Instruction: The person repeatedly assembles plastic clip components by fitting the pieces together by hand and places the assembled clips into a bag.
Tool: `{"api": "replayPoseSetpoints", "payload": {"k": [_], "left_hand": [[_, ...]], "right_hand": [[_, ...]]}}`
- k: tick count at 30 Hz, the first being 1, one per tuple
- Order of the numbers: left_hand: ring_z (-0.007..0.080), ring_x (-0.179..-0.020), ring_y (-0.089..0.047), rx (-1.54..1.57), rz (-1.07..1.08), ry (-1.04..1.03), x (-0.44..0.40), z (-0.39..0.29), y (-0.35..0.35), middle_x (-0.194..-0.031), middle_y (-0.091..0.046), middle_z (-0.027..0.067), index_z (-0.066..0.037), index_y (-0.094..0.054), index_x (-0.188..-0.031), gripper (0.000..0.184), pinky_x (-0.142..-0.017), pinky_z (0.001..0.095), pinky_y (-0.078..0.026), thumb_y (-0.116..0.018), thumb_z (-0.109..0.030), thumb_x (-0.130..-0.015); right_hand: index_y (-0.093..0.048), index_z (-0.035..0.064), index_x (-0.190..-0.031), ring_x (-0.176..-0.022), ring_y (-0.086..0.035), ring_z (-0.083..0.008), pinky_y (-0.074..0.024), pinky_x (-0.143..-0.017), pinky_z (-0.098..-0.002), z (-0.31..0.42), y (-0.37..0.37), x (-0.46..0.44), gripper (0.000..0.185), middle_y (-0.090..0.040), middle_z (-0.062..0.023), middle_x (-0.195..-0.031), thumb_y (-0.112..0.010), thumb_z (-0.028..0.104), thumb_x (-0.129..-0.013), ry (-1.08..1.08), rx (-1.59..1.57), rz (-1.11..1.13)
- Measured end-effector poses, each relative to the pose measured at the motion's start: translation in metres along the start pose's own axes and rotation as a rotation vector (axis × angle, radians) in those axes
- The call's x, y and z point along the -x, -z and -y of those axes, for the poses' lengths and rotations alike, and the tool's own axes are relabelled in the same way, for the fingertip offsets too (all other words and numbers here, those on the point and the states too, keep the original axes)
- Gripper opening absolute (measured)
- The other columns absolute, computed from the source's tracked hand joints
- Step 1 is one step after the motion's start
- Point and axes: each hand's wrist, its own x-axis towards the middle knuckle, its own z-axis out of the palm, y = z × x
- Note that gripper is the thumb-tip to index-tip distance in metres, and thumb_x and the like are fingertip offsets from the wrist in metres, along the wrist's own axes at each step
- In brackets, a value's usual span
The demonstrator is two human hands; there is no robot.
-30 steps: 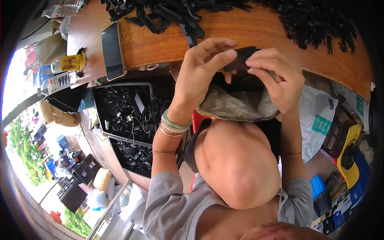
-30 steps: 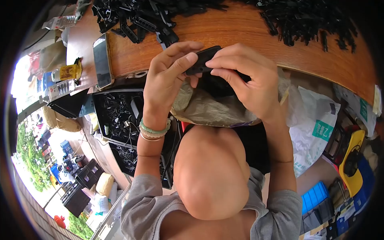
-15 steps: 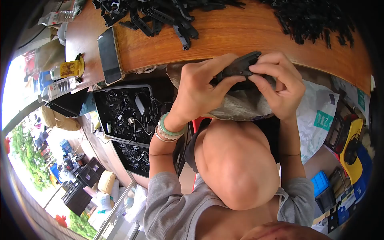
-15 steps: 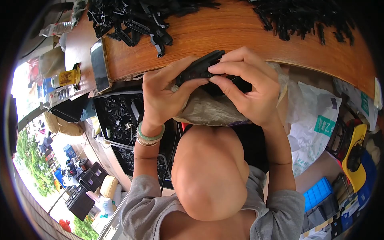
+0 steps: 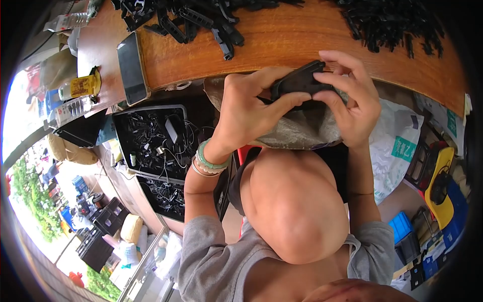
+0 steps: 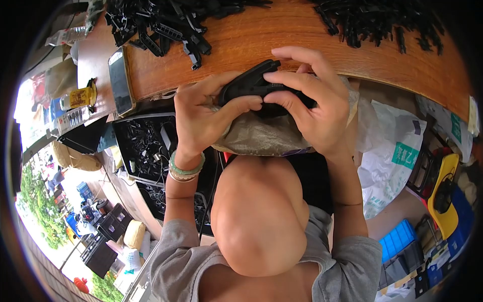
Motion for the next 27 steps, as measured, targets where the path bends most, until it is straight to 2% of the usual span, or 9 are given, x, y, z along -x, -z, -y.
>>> {"api": "replayPoseSetpoints", "payload": {"k": [2,4,7,16,17,21,24,26,27], "left_hand": [[0.01,-0.073,-0.067,-0.034,-0.012,0.033,-0.001,-0.004,-0.001,-0.083,-0.072,0.0098,0.005,-0.067,-0.102,0.033,-0.067,0.0221,-0.053,-0.077,-0.002,-0.072],[0.0134,-0.068,-0.066,-0.049,-0.052,-0.009,-0.001,0.001,-0.006,-0.083,-0.071,0.0121,0.003,-0.067,-0.103,0.034,-0.063,0.0234,-0.052,-0.077,-0.006,-0.072],[0.0167,-0.063,-0.066,-0.057,-0.032,-0.026,0.0,0.008,-0.005,-0.082,-0.07,0.014,0.001,-0.066,-0.106,0.036,-0.059,0.024,-0.052,-0.077,-0.009,-0.073],[0.013,-0.074,-0.07,0.12,-0.022,0.159,0.001,0.009,-0.01,-0.082,-0.071,0.0107,0.005,-0.065,-0.107,0.03,-0.062,0.0214,-0.053,-0.071,0.0,-0.078],[0.0142,-0.075,-0.069,0.129,-0.002,0.212,0.001,0.003,-0.007,-0.084,-0.071,0.0108,0.007,-0.064,-0.107,0.028,-0.066,0.0215,-0.053,-0.069,0.003,-0.08],[0.0194,-0.072,-0.069,0.192,-0.005,0.268,-0.001,0.0,-0.009,-0.086,-0.069,0.0169,0.012,-0.062,-0.106,0.023,-0.065,0.0244,-0.055,-0.062,0.008,-0.083],[0.0229,-0.071,-0.069,0.213,0.036,0.257,-0.009,-0.003,-0.014,-0.086,-0.069,0.0205,0.012,-0.061,-0.107,0.024,-0.063,0.0276,-0.056,-0.061,0.002,-0.085],[0.0248,-0.07,-0.069,0.223,0.053,0.269,-0.013,-0.007,-0.02,-0.086,-0.069,0.0222,0.013,-0.06,-0.108,0.025,-0.061,0.0293,-0.057,-0.06,-0.001,-0.087],[0.026,-0.07,-0.069,0.199,0.051,0.244,-0.016,-0.009,-0.022,-0.085,-0.068,0.023,0.013,-0.06,-0.108,0.027,-0.061,0.0303,-0.057,-0.06,-0.004,-0.087]], "right_hand": [[-0.067,-0.0034,-0.093,-0.103,-0.057,-0.023,-0.046,-0.086,-0.0288,-0.002,-0.004,0.005,0.027,-0.059,-0.0145,-0.117,-0.076,0.004,-0.069,-0.044,0.013,-0.001],[-0.065,-0.005,-0.086,-0.11,-0.054,-0.0226,-0.0417,-0.093,-0.0307,-0.003,-0.01,0.007,0.012,-0.057,-0.0181,-0.12,-0.07,0.001,-0.077,-0.261,-0.442,-0.033],[-0.064,-0.0052,-0.084,-0.113,-0.052,-0.023,-0.0382,-0.097,-0.0328,-0.006,-0.011,0.008,0.006,-0.056,-0.0207,-0.122,-0.065,0.001,-0.083,-0.359,-0.665,-0.02],[-0.063,-0.0038,-0.091,-0.11,-0.056,-0.0263,-0.0405,-0.096,-0.0359,-0.01,0.023,0.02,0.011,-0.06,-0.0204,-0.114,-0.061,0.006,-0.088,-0.291,-0.668,-0.116],[-0.063,-0.0036,-0.094,-0.099,-0.062,-0.0267,-0.0453,-0.089,-0.0348,-0.016,0.038,0.029,0.013,-0.063,-0.0197,-0.109,-0.057,0.007,-0.09,-0.197,-0.693,-0.178],[-0.064,-0.0034,-0.097,-0.088,-0.064,-0.0241,-0.0476,-0.08,-0.0319,-0.041,0.112,0.079,0.015,-0.065,-0.0179,-0.105,-0.056,0.007,-0.091,-0.218,-0.636,-0.543],[-0.065,-0.0043,-0.096,-0.08,-0.064,-0.0199,-0.0481,-0.071,-0.0294,-0.091,0.143,0.135,0.017,-0.067,-0.0142,-0.092,-0.057,0.01,-0.092,-0.382,-0.458,-0.814],[-0.066,-0.0051,-0.091,-0.074,-0.064,-0.0169,-0.0494,-0.067,-0.0287,-0.124,0.145,0.177,0.02,-0.068,-0.0109,-0.082,-0.06,0.014,-0.091,-0.782,-0.18,-0.805],[-0.066,-0.0052,-0.089,-0.07,-0.064,-0.0165,-0.0501,-0.063,-0.0279,-0.139,0.139,0.198,0.019,-0.067,-0.0107,-0.079,-0.061,0.013,-0.09,-0.869,-0.194,-0.837]]}}
